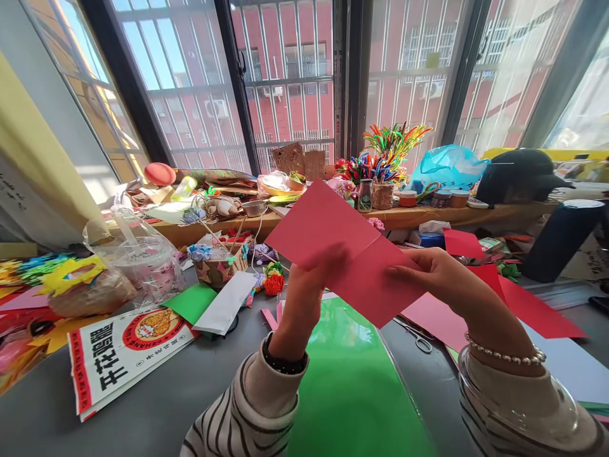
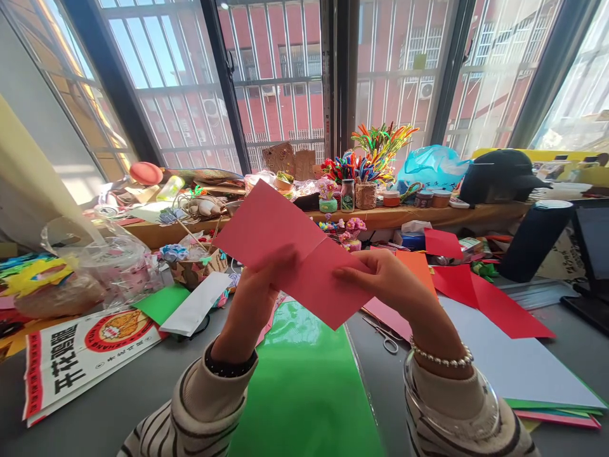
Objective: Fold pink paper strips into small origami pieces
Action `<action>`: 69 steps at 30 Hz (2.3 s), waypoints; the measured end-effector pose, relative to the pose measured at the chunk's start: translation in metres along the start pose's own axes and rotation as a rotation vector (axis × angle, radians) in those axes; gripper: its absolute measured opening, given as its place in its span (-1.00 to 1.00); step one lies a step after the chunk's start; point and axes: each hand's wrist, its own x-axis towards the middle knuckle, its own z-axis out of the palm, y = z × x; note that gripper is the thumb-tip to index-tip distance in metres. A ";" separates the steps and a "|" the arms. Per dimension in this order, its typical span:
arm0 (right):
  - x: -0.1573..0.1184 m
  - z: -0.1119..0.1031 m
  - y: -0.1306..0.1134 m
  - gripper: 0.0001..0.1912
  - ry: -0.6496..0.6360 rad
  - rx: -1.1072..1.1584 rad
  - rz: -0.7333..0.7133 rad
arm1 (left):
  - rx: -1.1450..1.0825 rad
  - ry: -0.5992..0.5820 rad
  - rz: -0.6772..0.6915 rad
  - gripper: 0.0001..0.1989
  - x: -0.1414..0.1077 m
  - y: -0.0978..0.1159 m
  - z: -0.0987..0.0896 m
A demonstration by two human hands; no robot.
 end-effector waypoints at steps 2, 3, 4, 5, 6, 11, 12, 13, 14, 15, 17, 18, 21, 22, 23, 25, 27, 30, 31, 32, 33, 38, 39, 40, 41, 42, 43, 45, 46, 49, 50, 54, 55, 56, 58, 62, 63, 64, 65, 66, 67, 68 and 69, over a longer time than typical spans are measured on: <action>-0.001 0.001 -0.001 -0.82 -0.005 0.003 0.001 | 0.002 -0.002 0.024 -0.76 -0.001 0.000 0.002; -0.001 0.002 -0.001 -0.82 -0.008 0.011 0.000 | 0.001 0.003 0.045 -0.76 -0.002 -0.001 0.002; -0.001 0.003 -0.002 -0.83 -0.012 0.025 0.001 | -0.004 0.010 0.067 -0.77 -0.002 -0.002 0.003; -0.002 0.005 -0.002 -0.83 -0.014 0.042 0.005 | -0.013 0.020 0.086 -0.78 -0.002 -0.004 0.003; -0.002 0.006 -0.003 -0.82 -0.010 0.062 0.010 | -0.025 0.035 0.101 -0.80 -0.002 -0.005 0.003; -0.001 0.013 -0.003 -0.81 0.033 0.119 0.035 | -0.052 0.104 0.141 -0.85 -0.003 -0.008 0.003; 0.000 0.014 -0.003 -0.79 0.021 0.130 0.046 | -0.046 0.114 0.152 -0.86 -0.003 -0.008 0.003; 0.001 0.015 -0.004 -0.77 0.007 0.144 0.056 | -0.040 0.121 0.164 -0.88 -0.004 -0.007 0.004; 0.001 0.016 -0.004 -0.76 -0.007 0.157 0.064 | -0.034 0.127 0.178 -0.89 -0.004 -0.007 0.004; 0.002 0.017 -0.004 -0.75 -0.016 0.168 0.070 | -0.029 0.134 0.191 -0.89 -0.005 -0.006 0.004; 0.002 0.018 -0.005 -0.74 -0.023 0.177 0.071 | -0.026 0.146 0.210 -0.89 -0.006 -0.005 0.005; 0.003 0.018 -0.005 -0.73 -0.024 0.175 0.070 | -0.030 0.150 0.212 -0.88 -0.006 -0.005 0.005; 0.003 0.016 -0.004 -0.72 -0.017 0.152 0.077 | -0.046 0.116 0.168 -0.85 -0.006 -0.004 0.006; 0.002 0.015 -0.003 -0.72 -0.015 0.135 0.081 | -0.050 0.091 0.143 -0.85 -0.006 -0.004 0.006; 0.002 0.013 -0.003 -0.71 -0.018 0.112 0.083 | -0.051 0.068 0.123 -0.85 -0.007 -0.004 0.006; 0.002 0.011 -0.002 -0.72 -0.039 0.058 0.073 | -0.048 0.039 0.098 -0.87 -0.008 -0.004 0.006; 0.002 0.009 -0.001 -0.73 -0.063 0.014 0.047 | -0.041 0.024 0.091 -0.89 -0.008 -0.004 0.006; 0.002 0.009 -0.002 -0.72 -0.054 0.000 0.021 | -0.032 0.001 0.083 -0.90 -0.008 -0.003 0.006; 0.002 0.009 -0.002 -0.71 -0.045 0.008 0.018 | -0.033 -0.003 0.081 -0.90 -0.008 -0.003 0.006; 0.002 0.010 -0.002 -0.71 -0.036 0.022 0.016 | -0.036 -0.003 0.079 -0.91 -0.008 -0.003 0.006; 0.003 0.011 -0.002 -0.71 -0.026 0.039 0.015 | -0.040 -0.002 0.076 -0.91 -0.008 -0.003 0.006; 0.003 0.016 -0.003 -0.73 0.025 0.119 0.054 | -0.037 0.027 0.103 -0.90 -0.008 -0.005 0.006; 0.003 0.018 -0.004 -0.73 0.027 0.133 0.065 | -0.032 0.044 0.114 -0.90 -0.008 -0.006 0.007; 0.003 0.019 -0.005 -0.73 0.023 0.147 0.072 | -0.026 0.062 0.123 -0.90 -0.008 -0.007 0.007; 0.003 0.019 -0.005 -0.74 0.018 0.161 0.075 | -0.020 0.076 0.129 -0.91 -0.008 -0.008 0.007; 0.003 0.020 -0.006 -0.75 0.010 0.174 0.077 | -0.012 0.087 0.134 -0.91 -0.009 -0.008 0.006; 0.003 0.021 -0.007 -0.75 0.002 0.186 0.077 | -0.004 0.096 0.137 -0.92 -0.009 -0.008 0.007; 0.004 0.022 -0.007 -0.76 -0.015 0.206 0.076 | 0.009 0.113 0.139 -0.92 -0.009 -0.008 0.007; 0.004 0.022 -0.007 -0.76 -0.022 0.213 0.078 | 0.014 0.124 0.139 -0.93 -0.009 -0.008 0.007; 0.005 0.022 -0.006 -0.76 -0.035 0.231 0.084 | 0.026 0.142 0.142 -0.94 -0.009 -0.008 0.008; 0.005 0.022 -0.006 -0.76 -0.038 0.236 0.086 | 0.029 0.144 0.145 -0.94 -0.010 -0.008 0.008; 0.005 0.022 -0.005 -0.76 -0.041 0.239 0.084 | 0.027 0.140 0.141 -0.94 -0.010 -0.008 0.007; 0.006 0.023 -0.005 -0.76 -0.043 0.238 0.081 | 0.022 0.136 0.135 -0.93 -0.010 -0.008 0.007; 0.006 0.023 -0.005 -0.76 -0.043 0.238 0.078 | 0.018 0.133 0.130 -0.93 -0.010 -0.008 0.007; 0.007 0.023 -0.004 -0.76 -0.042 0.243 0.076 | 0.008 0.130 0.124 -0.92 -0.010 -0.009 0.007; 0.009 0.023 -0.002 -0.75 -0.034 0.247 0.083 | -0.001 0.149 0.120 -0.92 -0.009 -0.010 0.007; 0.009 0.023 -0.002 -0.75 -0.035 0.246 0.086 | -0.003 0.153 0.117 -0.92 -0.009 -0.011 0.007; 0.009 0.023 -0.002 -0.75 -0.036 0.246 0.088 | -0.006 0.154 0.116 -0.92 -0.009 -0.011 0.007; 0.009 0.023 -0.001 -0.75 -0.036 0.246 0.086 | -0.013 0.148 0.114 -0.92 -0.008 -0.011 0.007; 0.009 0.023 -0.001 -0.75 -0.036 0.247 0.081 | -0.024 0.133 0.110 -0.92 -0.008 -0.011 0.007; 0.010 0.023 0.001 -0.76 -0.031 0.248 0.075 | -0.036 0.108 0.100 -0.91 -0.007 -0.010 0.006; 0.011 0.023 0.002 -0.76 -0.018 0.250 0.066 | -0.046 0.077 0.088 -0.90 -0.006 -0.009 0.005; 0.013 0.022 0.004 -0.75 0.005 0.251 0.056 | -0.053 0.041 0.073 -0.88 -0.004 -0.008 0.004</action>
